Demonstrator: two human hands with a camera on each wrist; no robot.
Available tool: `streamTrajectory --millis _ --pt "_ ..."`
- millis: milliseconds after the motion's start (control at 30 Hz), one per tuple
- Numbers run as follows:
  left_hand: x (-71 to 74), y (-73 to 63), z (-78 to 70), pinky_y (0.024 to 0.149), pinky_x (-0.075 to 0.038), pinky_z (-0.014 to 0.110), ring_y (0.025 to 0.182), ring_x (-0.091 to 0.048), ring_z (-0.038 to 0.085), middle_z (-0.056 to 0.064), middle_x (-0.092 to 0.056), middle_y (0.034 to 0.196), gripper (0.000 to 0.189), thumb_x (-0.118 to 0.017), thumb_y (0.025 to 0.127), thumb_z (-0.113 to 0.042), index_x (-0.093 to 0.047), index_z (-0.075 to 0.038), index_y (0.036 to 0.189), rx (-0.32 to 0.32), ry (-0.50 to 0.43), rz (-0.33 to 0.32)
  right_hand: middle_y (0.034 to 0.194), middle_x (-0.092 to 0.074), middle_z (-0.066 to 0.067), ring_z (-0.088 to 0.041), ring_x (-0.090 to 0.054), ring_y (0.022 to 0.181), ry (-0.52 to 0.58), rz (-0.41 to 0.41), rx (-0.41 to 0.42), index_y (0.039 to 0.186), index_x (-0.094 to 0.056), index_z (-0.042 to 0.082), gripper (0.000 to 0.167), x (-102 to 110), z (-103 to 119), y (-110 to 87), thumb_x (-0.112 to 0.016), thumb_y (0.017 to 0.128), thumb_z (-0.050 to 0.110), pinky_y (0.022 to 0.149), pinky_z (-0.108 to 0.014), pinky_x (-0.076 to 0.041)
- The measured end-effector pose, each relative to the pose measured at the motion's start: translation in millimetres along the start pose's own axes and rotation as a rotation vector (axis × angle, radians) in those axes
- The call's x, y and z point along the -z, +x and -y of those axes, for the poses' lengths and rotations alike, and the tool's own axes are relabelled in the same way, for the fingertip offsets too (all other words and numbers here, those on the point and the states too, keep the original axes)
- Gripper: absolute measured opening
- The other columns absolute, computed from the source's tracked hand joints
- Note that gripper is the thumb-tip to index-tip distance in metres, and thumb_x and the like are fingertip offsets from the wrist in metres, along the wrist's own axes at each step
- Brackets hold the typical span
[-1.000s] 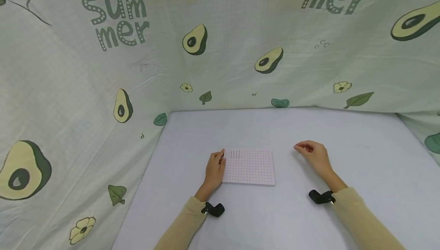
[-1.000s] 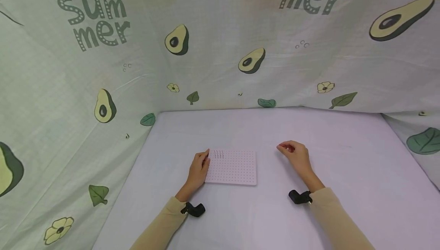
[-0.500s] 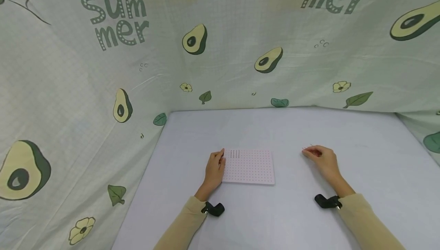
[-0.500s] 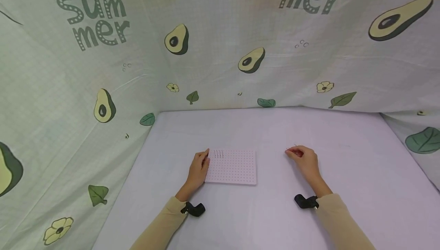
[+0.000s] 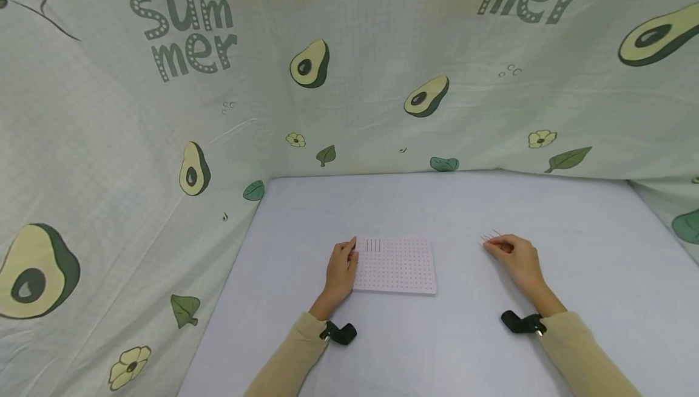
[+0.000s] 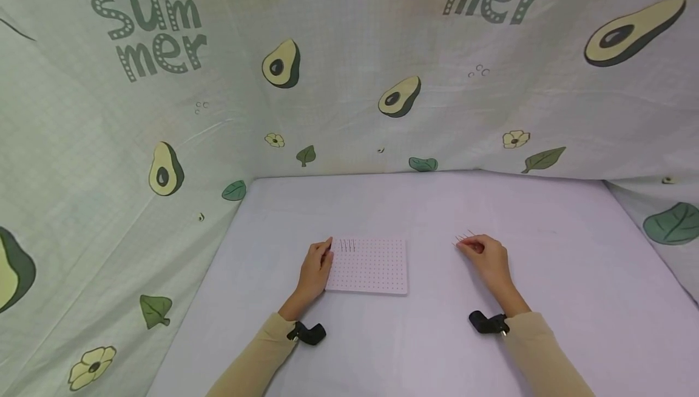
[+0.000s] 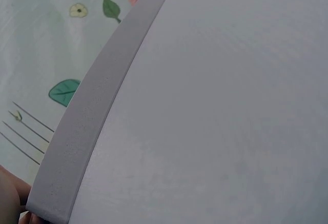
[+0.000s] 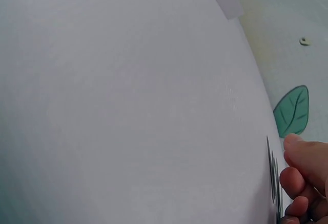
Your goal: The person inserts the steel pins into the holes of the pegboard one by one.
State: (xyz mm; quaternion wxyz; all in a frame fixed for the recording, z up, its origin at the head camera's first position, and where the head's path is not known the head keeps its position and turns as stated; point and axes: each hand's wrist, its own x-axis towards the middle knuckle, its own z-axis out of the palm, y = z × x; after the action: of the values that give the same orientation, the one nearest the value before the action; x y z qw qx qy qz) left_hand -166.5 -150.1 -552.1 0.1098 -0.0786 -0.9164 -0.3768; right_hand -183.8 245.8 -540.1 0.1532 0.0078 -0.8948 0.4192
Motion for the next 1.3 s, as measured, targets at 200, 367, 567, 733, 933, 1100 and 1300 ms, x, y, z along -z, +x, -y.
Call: streamTrajectory --millis 200,367,567,733,933,1100,1300 --pt "0.0 -0.8 -0.3 0.087 -0.046 0.041 0.102 -0.053 0.024 0.019 -0.053 0.125 0.042 -0.049 0.105 -0.011 -0.047 0.003 0.145 -0.004 -0.005 0.005 0.08 -0.069 -0.01 -0.001 -0.045 0.065 0.008 -0.009 0.003 0.093 -0.075 -0.002 0.02 -1.5 -3.5 -2.6 -0.08 0.086 0.016 0.057 -0.02 -0.035" --pt "0.3 -1.2 -0.9 0.087 -0.047 0.041 0.102 -0.054 0.024 0.019 -0.053 0.124 0.042 -0.049 0.105 -0.01 -0.047 0.004 0.144 -0.008 0.0 0.007 0.085 -0.07 -0.013 -0.006 -0.049 0.071 0.0 -0.006 -0.016 0.094 -0.076 -0.002 0.02 -1.5 -2.7 -3.0 -0.079 0.087 0.016 0.06 -0.019 -0.036" --pt "1.8 -1.7 -2.6 0.087 -0.046 0.041 0.102 -0.054 0.024 0.019 -0.053 0.124 0.042 -0.049 0.105 -0.01 -0.048 0.004 0.144 -0.006 0.009 0.005 0.093 -0.071 -0.019 -0.026 -0.058 0.087 -0.019 0.015 -0.019 0.093 -0.075 -0.003 0.02 -1.4 -2.6 -3.6 -0.079 0.087 0.016 0.069 -0.023 -0.039" --pt "2.4 -1.8 -3.6 0.088 -0.046 0.042 0.103 -0.054 0.025 0.019 -0.053 0.124 0.042 -0.049 0.105 -0.01 -0.048 0.004 0.145 0.001 0.006 0.006 0.088 -0.07 -0.017 -0.029 -0.058 0.085 -0.035 0.01 0.011 0.091 -0.075 -0.003 0.018 -2.1 -4.4 -3.9 -0.08 0.085 0.014 0.07 -0.028 -0.039" --pt "3.0 -1.4 -4.3 0.088 -0.046 0.041 0.103 -0.054 0.025 0.019 -0.053 0.124 0.042 -0.05 0.104 -0.01 -0.048 0.004 0.144 -0.001 0.01 0.003 0.078 -0.068 -0.009 -0.024 -0.055 0.079 -0.047 -0.002 0.038 0.091 -0.076 -0.003 0.017 -3.2 -5.2 -3.6 -0.08 0.085 0.012 0.068 -0.028 -0.037" --pt "2.2 -0.9 -3.5 0.087 -0.046 0.041 0.101 -0.054 0.024 0.02 -0.053 0.125 0.042 -0.05 0.104 -0.01 -0.048 0.004 0.144 -0.002 0.011 0.001 0.076 -0.065 -0.007 -0.023 -0.052 0.077 -0.044 -0.004 0.051 0.09 -0.076 -0.002 0.016 -4.0 -4.7 -3.8 -0.08 0.085 0.012 0.068 -0.029 -0.035" --pt "1.6 -0.9 -3.1 0.087 -0.046 0.04 0.101 -0.054 0.023 0.018 -0.054 0.124 0.042 -0.05 0.105 -0.01 -0.048 0.003 0.144 0.0 0.011 0.0 0.074 -0.062 -0.006 -0.022 -0.05 0.075 -0.05 -0.027 0.075 0.089 -0.076 -0.003 0.015 -4.0 -5.3 -3.3 -0.081 0.084 0.01 0.067 -0.028 -0.034"
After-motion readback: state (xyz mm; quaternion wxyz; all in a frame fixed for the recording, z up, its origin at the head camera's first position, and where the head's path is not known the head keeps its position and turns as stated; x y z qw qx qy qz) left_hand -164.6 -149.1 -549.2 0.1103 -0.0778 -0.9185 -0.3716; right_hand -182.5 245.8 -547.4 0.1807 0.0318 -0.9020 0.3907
